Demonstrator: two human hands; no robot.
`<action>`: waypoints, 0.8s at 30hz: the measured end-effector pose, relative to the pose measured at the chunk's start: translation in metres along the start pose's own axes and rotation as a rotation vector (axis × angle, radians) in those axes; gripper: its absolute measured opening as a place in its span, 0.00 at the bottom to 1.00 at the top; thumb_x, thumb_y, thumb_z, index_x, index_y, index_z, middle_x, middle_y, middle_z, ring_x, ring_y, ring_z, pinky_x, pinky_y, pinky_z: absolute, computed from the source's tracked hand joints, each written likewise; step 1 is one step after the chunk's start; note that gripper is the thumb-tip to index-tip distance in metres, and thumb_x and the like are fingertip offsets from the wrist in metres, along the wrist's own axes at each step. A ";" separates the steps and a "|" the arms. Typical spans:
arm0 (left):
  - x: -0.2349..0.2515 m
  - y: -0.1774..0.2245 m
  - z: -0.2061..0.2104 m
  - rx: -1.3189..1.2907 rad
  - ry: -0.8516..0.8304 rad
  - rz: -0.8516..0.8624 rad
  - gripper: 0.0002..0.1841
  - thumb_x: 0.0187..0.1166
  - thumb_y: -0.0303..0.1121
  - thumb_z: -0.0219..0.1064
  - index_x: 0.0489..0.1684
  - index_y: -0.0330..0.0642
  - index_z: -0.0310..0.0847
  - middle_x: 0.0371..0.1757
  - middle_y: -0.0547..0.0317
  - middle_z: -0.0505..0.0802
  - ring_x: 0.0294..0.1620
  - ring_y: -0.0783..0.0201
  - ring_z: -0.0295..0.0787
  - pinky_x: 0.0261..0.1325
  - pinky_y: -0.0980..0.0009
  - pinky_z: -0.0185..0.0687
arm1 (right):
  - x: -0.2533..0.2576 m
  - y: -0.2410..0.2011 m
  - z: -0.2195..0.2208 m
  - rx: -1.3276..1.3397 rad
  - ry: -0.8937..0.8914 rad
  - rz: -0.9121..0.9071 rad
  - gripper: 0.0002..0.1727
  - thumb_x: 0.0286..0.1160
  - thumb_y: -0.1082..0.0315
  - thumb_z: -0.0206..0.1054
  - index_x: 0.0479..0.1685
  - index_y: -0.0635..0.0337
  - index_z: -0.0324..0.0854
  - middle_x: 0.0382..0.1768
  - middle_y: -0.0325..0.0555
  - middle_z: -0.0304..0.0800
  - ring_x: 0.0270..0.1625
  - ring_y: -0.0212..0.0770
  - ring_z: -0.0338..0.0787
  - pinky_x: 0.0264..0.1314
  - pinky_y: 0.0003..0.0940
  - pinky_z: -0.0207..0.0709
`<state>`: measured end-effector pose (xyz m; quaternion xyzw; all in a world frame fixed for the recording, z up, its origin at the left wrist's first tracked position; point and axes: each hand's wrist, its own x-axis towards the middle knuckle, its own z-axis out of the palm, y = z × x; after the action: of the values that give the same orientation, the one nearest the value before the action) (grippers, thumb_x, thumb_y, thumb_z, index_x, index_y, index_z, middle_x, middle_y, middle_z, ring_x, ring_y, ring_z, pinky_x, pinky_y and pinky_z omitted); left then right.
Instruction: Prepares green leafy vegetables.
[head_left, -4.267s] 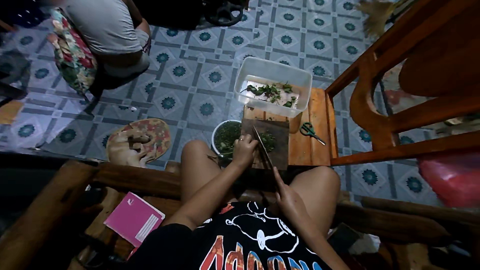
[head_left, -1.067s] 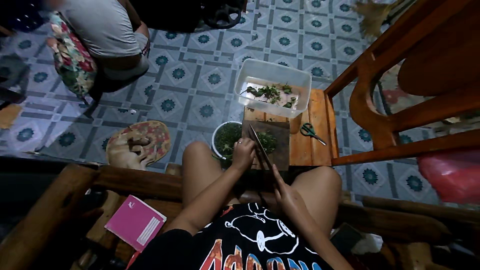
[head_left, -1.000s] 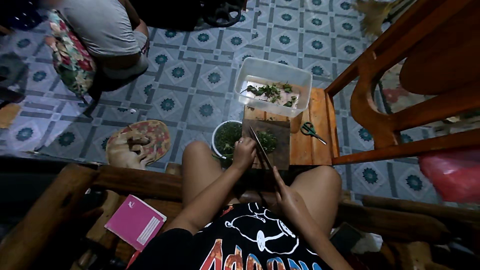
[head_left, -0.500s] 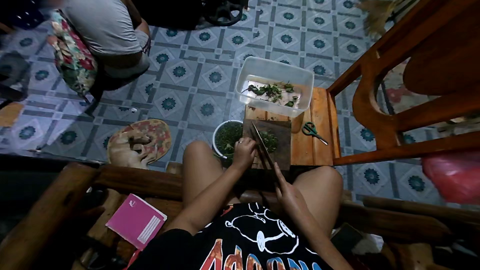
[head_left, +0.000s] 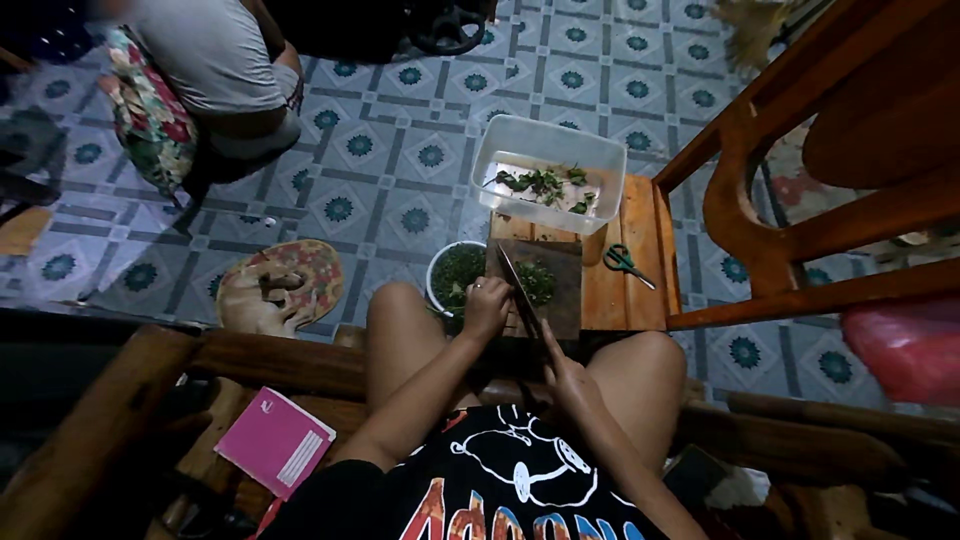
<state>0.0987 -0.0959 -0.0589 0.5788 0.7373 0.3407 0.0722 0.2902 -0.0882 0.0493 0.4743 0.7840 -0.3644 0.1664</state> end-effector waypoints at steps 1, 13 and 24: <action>0.000 -0.001 0.000 -0.004 0.010 0.001 0.09 0.75 0.26 0.71 0.48 0.42 0.94 0.55 0.49 0.95 0.61 0.44 0.89 0.63 0.42 0.79 | -0.005 0.001 -0.001 0.005 0.022 -0.016 0.40 0.92 0.68 0.47 0.98 0.39 0.30 0.59 0.63 0.89 0.59 0.62 0.91 0.65 0.59 0.79; -0.001 -0.002 0.000 0.011 -0.002 -0.001 0.08 0.74 0.27 0.71 0.46 0.38 0.93 0.54 0.46 0.95 0.61 0.41 0.89 0.64 0.40 0.79 | 0.001 -0.007 0.009 -0.119 -0.035 0.069 0.45 0.88 0.70 0.53 0.98 0.35 0.29 0.61 0.64 0.87 0.60 0.64 0.90 0.64 0.60 0.80; 0.005 0.004 -0.003 0.040 -0.068 0.086 0.08 0.75 0.27 0.71 0.48 0.40 0.92 0.52 0.45 0.95 0.59 0.43 0.90 0.65 0.41 0.80 | -0.010 0.006 0.000 -0.036 0.027 0.041 0.41 0.91 0.68 0.48 0.98 0.37 0.29 0.61 0.62 0.89 0.62 0.61 0.90 0.67 0.58 0.79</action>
<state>0.0989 -0.0926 -0.0525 0.6225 0.7155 0.3088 0.0712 0.3004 -0.0927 0.0529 0.4918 0.7827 -0.3405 0.1718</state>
